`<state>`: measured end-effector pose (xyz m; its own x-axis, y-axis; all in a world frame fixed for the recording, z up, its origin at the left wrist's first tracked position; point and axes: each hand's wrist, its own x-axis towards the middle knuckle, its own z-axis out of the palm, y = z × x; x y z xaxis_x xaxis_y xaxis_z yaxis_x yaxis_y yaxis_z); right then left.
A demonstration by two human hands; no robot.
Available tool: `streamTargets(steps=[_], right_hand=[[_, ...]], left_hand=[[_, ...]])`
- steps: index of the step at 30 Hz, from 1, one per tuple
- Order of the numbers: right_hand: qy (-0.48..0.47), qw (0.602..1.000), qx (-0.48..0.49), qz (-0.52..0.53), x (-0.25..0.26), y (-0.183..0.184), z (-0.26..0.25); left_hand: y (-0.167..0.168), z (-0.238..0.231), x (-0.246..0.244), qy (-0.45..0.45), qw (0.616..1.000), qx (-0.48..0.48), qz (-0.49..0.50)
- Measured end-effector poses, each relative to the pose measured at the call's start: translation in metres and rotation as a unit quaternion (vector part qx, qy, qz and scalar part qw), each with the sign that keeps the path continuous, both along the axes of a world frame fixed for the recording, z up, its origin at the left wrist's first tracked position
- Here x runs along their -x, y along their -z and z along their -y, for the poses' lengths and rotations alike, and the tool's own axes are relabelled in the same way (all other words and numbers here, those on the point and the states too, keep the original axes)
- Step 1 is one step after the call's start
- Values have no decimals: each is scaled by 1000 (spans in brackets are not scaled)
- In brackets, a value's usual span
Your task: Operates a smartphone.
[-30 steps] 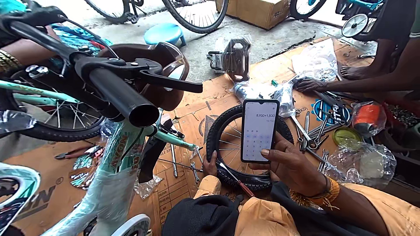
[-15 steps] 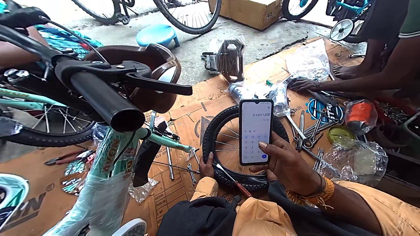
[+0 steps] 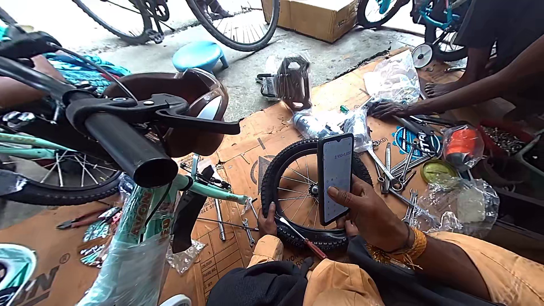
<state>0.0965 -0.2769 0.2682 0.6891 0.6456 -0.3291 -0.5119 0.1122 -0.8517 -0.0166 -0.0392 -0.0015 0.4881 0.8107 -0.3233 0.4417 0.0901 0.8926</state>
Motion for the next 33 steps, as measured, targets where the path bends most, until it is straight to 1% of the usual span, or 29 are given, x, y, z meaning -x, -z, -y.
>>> streamTargets(steps=[3,8,11,15,21,33], right_hand=[[-1,1000,-5,-2,1,-1,-1],[-42,997,-62,-10,1,5,-1],[-55,996,-74,-8,2,3,-2],[-81,993,-89,2,2,1,-1],[-86,992,-94,8,3,1,0],[-88,990,-106,7,2,-2,4]], left_hand=[[2,0,0,-2,1000,-6,-2],[4,-1,1,-4,1000,-7,4],[4,-1,1,-5,1000,-2,5],[13,-2,4,-16,1000,8,18],[12,-2,4,-13,1000,23,16],[14,-2,4,-12,1000,16,20]])
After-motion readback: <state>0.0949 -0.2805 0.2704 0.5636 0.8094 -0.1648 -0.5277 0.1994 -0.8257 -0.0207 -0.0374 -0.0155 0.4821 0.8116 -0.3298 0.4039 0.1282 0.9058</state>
